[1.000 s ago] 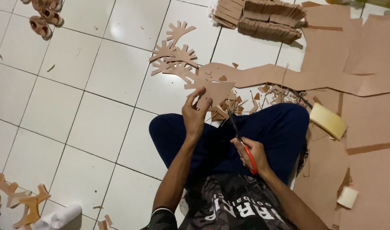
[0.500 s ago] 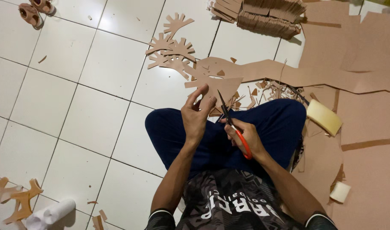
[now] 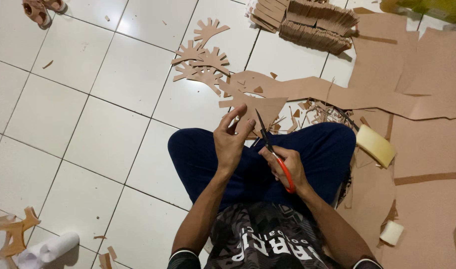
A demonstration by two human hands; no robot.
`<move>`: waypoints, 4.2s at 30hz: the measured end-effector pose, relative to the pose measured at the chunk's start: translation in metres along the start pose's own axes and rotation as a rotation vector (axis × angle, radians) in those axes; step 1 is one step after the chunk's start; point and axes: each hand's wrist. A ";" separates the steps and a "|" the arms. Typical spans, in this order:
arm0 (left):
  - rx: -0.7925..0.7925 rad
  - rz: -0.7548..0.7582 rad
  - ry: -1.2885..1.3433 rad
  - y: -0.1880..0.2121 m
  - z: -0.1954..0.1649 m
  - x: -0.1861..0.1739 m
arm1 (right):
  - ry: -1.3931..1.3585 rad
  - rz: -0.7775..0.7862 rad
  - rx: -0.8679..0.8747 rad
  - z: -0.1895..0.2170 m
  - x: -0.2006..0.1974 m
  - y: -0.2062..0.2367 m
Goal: The person sits on the floor and uses red-handled scissors to cut a piece of light brown cardboard into a star-like shape with multiple pointed arms. They repeatedly trim the edges and rotate the piece to refine the shape, leaving cut-off fragments on the floor.
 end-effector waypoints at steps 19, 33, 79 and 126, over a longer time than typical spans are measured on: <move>-0.150 0.145 -0.124 0.001 -0.024 -0.018 | -0.224 0.216 -0.036 -0.010 -0.010 -0.002; -0.203 0.192 0.061 0.006 -0.017 -0.024 | -0.333 0.274 0.088 0.006 -0.011 0.004; -0.260 0.089 0.272 0.019 0.034 -0.007 | -0.534 0.273 0.144 -0.028 -0.007 -0.005; -0.195 -0.027 0.198 0.030 0.061 0.010 | -0.481 -0.198 -0.183 -0.044 0.020 -0.031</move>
Point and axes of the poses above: each hand's wrist, its own y-axis away from the middle knuckle, its own x-axis out of the palm, z = x × y
